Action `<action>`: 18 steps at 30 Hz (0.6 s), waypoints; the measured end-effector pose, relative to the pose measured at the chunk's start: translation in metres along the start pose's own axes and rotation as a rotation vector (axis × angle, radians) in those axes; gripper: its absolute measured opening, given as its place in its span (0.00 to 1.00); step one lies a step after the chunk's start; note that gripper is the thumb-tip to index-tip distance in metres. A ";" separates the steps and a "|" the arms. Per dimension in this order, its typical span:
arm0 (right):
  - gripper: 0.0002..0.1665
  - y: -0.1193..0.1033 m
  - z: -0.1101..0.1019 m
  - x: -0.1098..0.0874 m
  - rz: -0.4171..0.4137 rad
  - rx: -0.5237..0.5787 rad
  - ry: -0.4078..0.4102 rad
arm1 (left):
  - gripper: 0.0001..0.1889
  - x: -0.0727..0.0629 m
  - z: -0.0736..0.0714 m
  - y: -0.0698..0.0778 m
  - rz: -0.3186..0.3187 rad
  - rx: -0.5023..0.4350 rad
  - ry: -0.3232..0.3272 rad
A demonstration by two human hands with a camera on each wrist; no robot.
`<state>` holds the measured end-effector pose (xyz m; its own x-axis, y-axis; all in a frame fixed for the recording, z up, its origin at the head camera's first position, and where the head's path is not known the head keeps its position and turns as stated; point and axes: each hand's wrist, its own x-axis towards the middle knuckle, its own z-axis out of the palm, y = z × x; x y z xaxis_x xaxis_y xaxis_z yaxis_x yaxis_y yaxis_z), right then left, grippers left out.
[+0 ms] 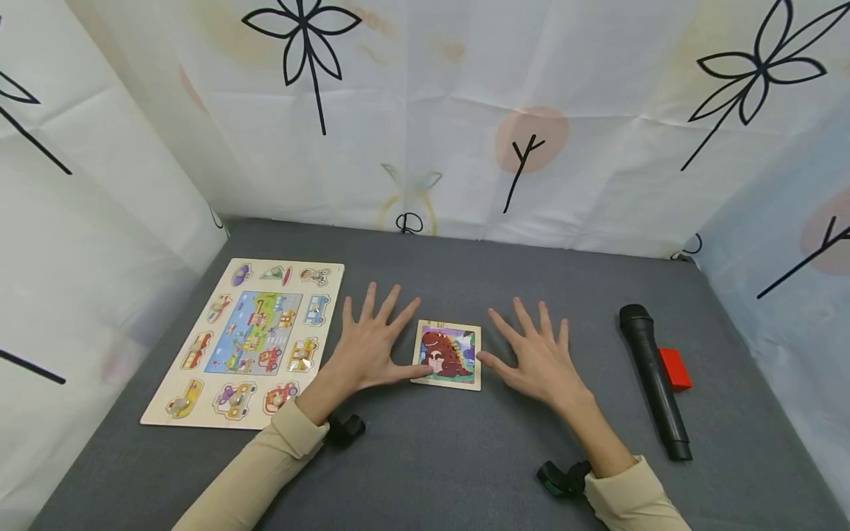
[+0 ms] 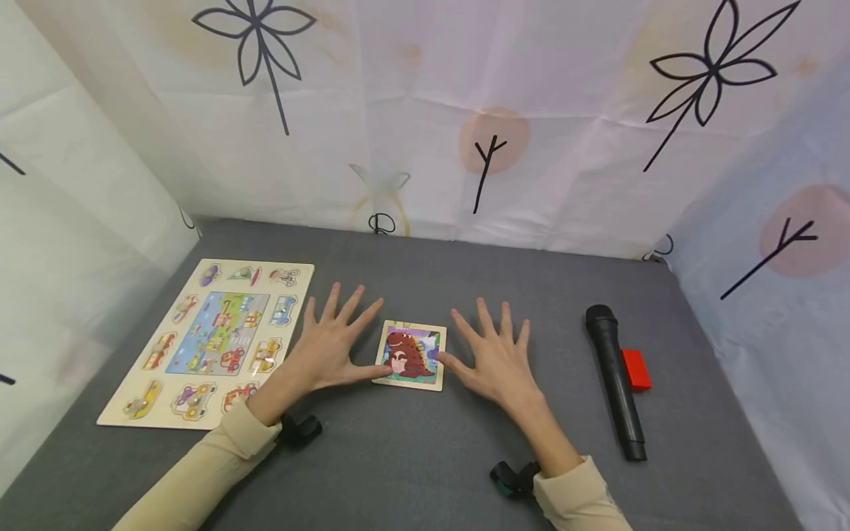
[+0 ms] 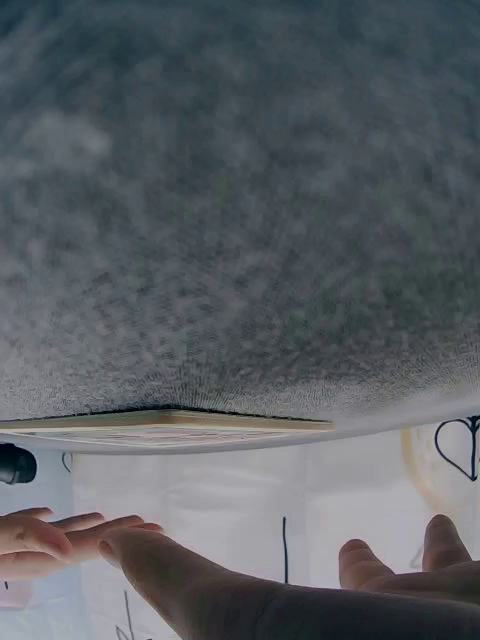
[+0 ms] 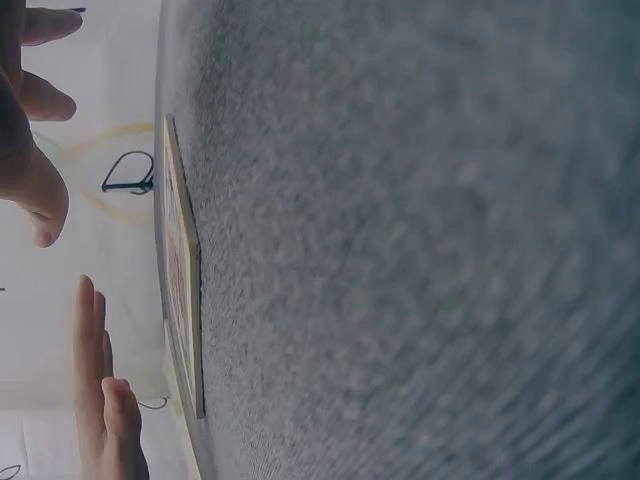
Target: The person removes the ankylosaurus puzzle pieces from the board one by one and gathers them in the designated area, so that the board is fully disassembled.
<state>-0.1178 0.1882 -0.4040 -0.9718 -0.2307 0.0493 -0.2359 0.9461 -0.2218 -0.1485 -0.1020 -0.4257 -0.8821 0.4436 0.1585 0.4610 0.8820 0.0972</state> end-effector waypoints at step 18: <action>0.40 -0.025 0.003 0.018 -0.099 0.080 -0.066 | 0.60 0.009 0.003 0.008 0.035 -0.052 -0.079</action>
<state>-0.1296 0.1599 -0.4005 -0.9406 -0.3394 0.0110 -0.3273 0.8974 -0.2957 -0.1528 -0.0903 -0.4266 -0.8691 0.4874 0.0847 0.4947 0.8570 0.1442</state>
